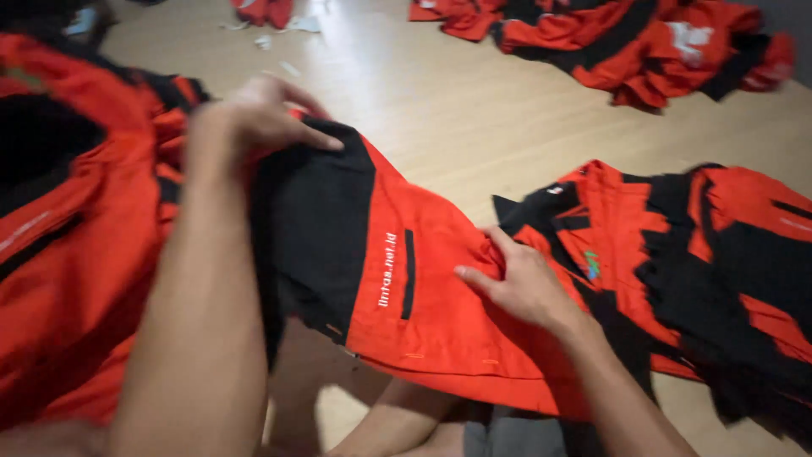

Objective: The person buttons a red and black uniform shirt and then folds it while sitting on the floor.

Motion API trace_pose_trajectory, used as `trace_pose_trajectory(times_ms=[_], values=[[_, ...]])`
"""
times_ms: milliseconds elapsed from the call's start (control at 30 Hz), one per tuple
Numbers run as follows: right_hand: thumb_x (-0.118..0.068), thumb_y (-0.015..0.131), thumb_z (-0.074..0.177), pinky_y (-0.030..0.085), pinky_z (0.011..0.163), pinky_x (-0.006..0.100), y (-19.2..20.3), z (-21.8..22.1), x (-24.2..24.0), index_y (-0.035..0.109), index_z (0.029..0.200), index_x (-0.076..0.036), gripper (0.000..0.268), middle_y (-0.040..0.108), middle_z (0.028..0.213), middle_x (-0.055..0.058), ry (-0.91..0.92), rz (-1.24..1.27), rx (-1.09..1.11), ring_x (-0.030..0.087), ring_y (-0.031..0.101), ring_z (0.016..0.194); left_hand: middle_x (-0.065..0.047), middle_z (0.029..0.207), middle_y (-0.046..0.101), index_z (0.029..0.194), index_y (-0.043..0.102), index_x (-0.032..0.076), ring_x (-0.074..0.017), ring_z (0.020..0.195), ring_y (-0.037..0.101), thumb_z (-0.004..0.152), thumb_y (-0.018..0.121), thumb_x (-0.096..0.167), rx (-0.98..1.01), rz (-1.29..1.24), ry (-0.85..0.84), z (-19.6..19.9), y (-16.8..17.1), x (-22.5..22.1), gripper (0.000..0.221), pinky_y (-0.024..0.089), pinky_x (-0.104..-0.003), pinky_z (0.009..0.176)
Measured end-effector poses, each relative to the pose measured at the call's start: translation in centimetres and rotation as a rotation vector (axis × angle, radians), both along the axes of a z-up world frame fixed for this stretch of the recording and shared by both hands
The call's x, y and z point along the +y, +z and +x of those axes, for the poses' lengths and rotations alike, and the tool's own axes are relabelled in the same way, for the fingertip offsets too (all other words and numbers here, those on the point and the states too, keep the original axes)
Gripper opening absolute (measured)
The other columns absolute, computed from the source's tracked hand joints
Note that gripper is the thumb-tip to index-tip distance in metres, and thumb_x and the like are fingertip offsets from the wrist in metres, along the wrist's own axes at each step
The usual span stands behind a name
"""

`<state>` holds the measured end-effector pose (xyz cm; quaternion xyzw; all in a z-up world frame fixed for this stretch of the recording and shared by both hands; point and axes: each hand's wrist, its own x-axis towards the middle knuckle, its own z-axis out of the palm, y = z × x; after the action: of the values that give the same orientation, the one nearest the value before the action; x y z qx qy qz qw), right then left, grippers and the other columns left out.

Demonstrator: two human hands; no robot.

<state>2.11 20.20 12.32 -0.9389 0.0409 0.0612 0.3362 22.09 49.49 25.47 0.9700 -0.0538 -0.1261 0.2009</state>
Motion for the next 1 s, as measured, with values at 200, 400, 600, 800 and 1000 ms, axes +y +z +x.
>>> trace_pose_trajectory(times_ms=[200,400,600,800,1000], values=[[-0.052,0.059,0.094,0.047,0.086,0.044,-2.5,3.0,3.2,0.060,0.111,-0.022,0.034,0.078,0.106,0.008,-0.104,-0.077,0.015,0.037,0.068,0.109,0.006,0.095,0.064,0.084,0.080,0.038,-0.0188,0.094,0.067,0.085,0.079,0.013,-0.764,-0.121,-0.038,5.6,-12.3,4.3,0.025,0.032,-0.052,0.088],[-0.055,0.064,0.091,0.046,0.109,0.057,-5.9,4.4,4.1,0.039,0.134,-0.014,0.064,0.062,0.132,0.032,-0.146,-0.085,0.313,0.047,0.057,0.132,-0.009,0.159,0.052,0.153,0.052,0.012,-0.0260,0.150,0.045,0.087,0.075,0.048,0.423,0.558,-0.101,-9.2,-12.0,4.0,0.079,0.036,-0.033,0.122],[-0.061,0.063,0.078,0.039,0.115,0.058,-1.1,3.4,6.9,0.035,0.146,-0.021,0.084,0.057,0.145,0.023,-0.161,0.017,0.532,0.039,0.054,0.138,-0.014,0.118,0.078,0.122,0.079,0.017,-0.0278,0.123,0.069,0.089,0.057,0.071,0.655,-0.040,0.480,-11.9,-23.6,2.8,0.067,0.053,-0.052,0.102],[-0.009,0.064,0.092,0.049,0.093,0.075,-5.9,4.3,9.4,0.009,0.166,-0.027,0.094,0.007,0.166,0.034,-0.294,0.755,0.606,0.055,0.040,0.142,-0.033,0.113,0.066,0.123,0.056,-0.016,-0.0476,0.099,0.072,0.072,0.095,0.016,0.303,-1.050,1.167,-8.7,-28.1,-0.3,0.072,0.057,-0.069,0.072],[-0.005,0.060,0.096,0.047,0.094,0.072,-12.1,5.0,8.2,0.027,0.162,-0.007,0.073,0.045,0.150,0.036,-0.341,1.335,0.739,0.047,0.058,0.126,-0.014,0.110,0.074,0.121,0.067,0.010,-0.0329,0.112,0.070,0.068,0.078,0.015,-0.082,-0.522,0.860,-5.2,-15.1,5.5,0.055,0.059,-0.053,0.085]])
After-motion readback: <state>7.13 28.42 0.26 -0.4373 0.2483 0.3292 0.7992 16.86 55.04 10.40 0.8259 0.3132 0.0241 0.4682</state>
